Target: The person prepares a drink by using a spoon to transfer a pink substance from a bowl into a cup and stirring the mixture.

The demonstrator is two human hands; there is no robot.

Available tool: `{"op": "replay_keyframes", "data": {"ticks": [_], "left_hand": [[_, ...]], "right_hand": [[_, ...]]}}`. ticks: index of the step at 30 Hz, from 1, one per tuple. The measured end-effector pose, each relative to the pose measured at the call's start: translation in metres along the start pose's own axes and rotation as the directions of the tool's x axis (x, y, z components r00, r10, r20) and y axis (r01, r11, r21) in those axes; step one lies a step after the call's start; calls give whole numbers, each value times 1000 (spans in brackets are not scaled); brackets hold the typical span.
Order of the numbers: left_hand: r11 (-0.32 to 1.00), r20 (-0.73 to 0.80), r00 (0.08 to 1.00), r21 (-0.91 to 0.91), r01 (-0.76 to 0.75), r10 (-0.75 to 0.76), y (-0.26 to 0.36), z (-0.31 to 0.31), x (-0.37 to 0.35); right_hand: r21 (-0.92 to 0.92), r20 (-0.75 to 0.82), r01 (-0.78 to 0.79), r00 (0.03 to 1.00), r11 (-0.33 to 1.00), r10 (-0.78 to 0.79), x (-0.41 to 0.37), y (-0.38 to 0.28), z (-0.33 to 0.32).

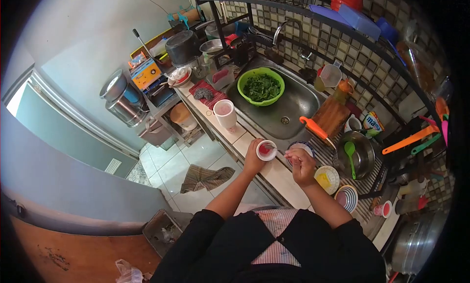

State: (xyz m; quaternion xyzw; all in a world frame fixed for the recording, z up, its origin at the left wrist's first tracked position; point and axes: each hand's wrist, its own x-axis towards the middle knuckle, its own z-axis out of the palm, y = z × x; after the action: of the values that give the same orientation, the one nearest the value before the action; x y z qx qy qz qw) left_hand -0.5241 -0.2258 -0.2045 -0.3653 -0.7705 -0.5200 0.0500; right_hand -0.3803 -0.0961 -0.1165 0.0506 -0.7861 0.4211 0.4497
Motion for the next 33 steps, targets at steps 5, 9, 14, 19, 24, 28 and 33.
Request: {"op": "replay_keyframes", "data": {"ticks": [5, 9, 14, 19, 24, 28, 33], "left_hand": [[997, 14, 1000, -78, -17, 18, 5, 0, 2], [1000, 36, 999, 27, -5, 4, -7, 3, -1], [998, 63, 997, -55, 38, -34, -4, 4, -1], [999, 123, 991, -5, 45, -44, 7, -3, -1], [999, 103, 994, 2, -46, 45, 1, -4, 1], [997, 139, 988, -12, 72, -69, 2, -1, -2], [986, 88, 985, -76, 152, -145, -9, 5, -1]], "right_hand": [[-57, 19, -25, 999, 998, 27, -9, -6, -4], [-9, -51, -35, 998, 999, 34, -9, -16, -24], [-10, 26, 146, 989, 989, -146, -4, -38, -50], [-48, 255, 187, 952, 981, -169, -10, -28, -27], [-114, 266, 85, 962, 990, -52, -11, -18, -18], [-69, 133, 18, 991, 997, -9, -5, -22, -22], [-28, 47, 30, 998, 999, -29, -11, -33, -29]]}}
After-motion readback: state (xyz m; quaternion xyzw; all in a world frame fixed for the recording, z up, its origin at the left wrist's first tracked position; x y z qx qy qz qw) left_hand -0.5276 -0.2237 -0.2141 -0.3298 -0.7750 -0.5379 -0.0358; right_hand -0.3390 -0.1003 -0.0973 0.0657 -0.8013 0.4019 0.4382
